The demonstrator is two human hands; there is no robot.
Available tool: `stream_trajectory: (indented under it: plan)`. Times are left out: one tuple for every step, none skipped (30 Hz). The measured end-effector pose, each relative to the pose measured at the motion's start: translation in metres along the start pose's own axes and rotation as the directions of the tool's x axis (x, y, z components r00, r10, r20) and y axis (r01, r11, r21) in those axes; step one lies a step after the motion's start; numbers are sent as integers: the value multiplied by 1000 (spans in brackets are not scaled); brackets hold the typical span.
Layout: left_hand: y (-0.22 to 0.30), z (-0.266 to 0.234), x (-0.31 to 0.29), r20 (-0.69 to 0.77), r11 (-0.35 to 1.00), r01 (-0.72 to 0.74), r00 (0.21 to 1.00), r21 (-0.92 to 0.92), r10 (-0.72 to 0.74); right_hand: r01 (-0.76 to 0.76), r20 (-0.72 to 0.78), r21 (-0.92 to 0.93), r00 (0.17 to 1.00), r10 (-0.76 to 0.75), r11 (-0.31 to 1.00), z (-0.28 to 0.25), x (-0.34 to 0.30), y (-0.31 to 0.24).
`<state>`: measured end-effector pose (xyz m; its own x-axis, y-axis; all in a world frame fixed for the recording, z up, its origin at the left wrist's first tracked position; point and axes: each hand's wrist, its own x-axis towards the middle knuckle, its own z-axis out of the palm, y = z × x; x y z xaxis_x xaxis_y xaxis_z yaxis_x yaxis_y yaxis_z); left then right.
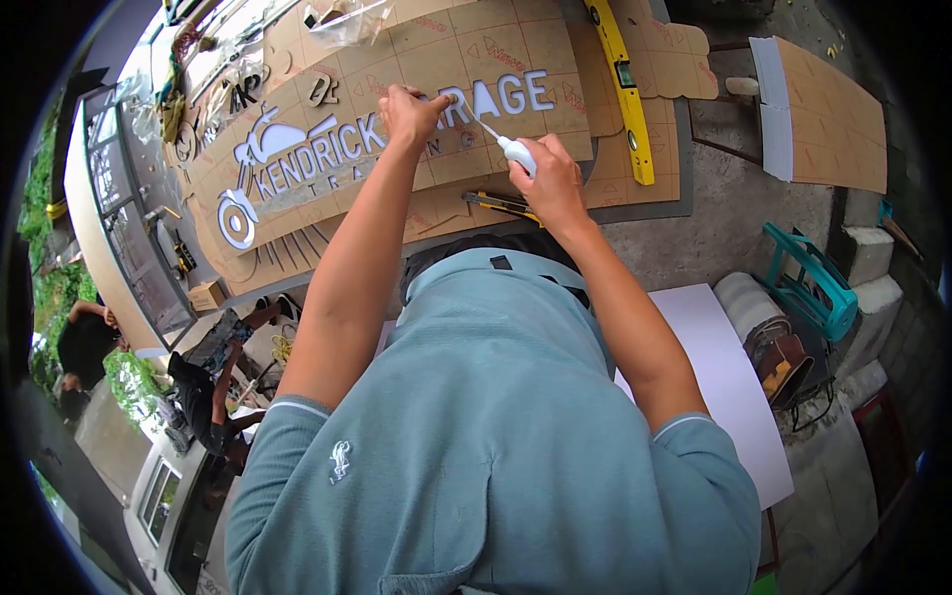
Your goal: Assembling an acrylic sign by gluing laser-cut letters onto a base using a template.
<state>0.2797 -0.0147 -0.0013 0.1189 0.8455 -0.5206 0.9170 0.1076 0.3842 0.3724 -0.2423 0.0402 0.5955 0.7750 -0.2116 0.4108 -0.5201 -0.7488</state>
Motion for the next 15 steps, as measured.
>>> stream_trajectory:
  plan:
    - [0, 0, 0, 0, 1000, 0, 1000, -1, 0, 1, 0, 0, 1000, -1, 1000, -2, 0, -1]
    - [0, 0, 0, 5, 1000, 0, 1000, 1, 0, -1, -11, 10, 1000, 1, 1000, -5, 0, -1]
    - [0, -1, 0, 10, 1000, 1, 1000, 2, -1, -2, -22, 20, 1000, 3, 1000, -8, -1, -2]
    - [0, -1, 0, 8, 1000, 2, 1000, 2, -2, -1, -21, 20, 1000, 1, 1000, -11, -1, -3]
    - [0, -1, 0, 14, 1000, 6, 1000, 3, -6, -10, -28, 44, 1000, 11, 999, -15, -1, -4]
    - [0, -1, 0, 20, 1000, 9, 1000, 3, -9, -19, -36, 67, 999, 22, 998, -19, -1, -5]
    - [0, -1, 0, 19, 1000, 9, 1000, 2, -9, -17, -36, 67, 999, 20, 998, -21, -1, -6]
    - [0, -1, 0, 22, 1000, 7, 1000, 5, -7, -42, -42, 83, 998, 45, 996, -24, -1, -6]
    - [-1, -1, 1, 25, 1000, 5, 1000, 8, -5, -66, -48, 99, 996, 71, 993, -26, -1, -5]
    - [-2, 0, 1, 23, 1000, 5, 1000, 7, -5, -63, -48, 99, 997, 68, 993, -27, -1, -5]
    - [-2, 0, 2, 21, 1000, 3, 1000, 6, -3, -72, -40, 120, 996, 77, 990, -29, 0, -4]
    - [-2, 0, 1, 21, 1000, -1, 1000, 5, 0, -81, -33, 139, 996, 87, 987, -30, 0, -3]
    - [-2, 0, 1, 20, 1000, -1, 1000, 3, 1, -80, -33, 139, 996, 85, 987, -31, 0, -2]
    - [-2, 0, 1, 18, 1000, 1, 1000, 4, -1, -97, -23, 127, 995, 100, 987, -32, 0, -2]
    - [-1, 0, 1, 17, 1000, 3, 1000, 4, -3, -113, -13, 115, 993, 116, 987, -33, -1, -2]
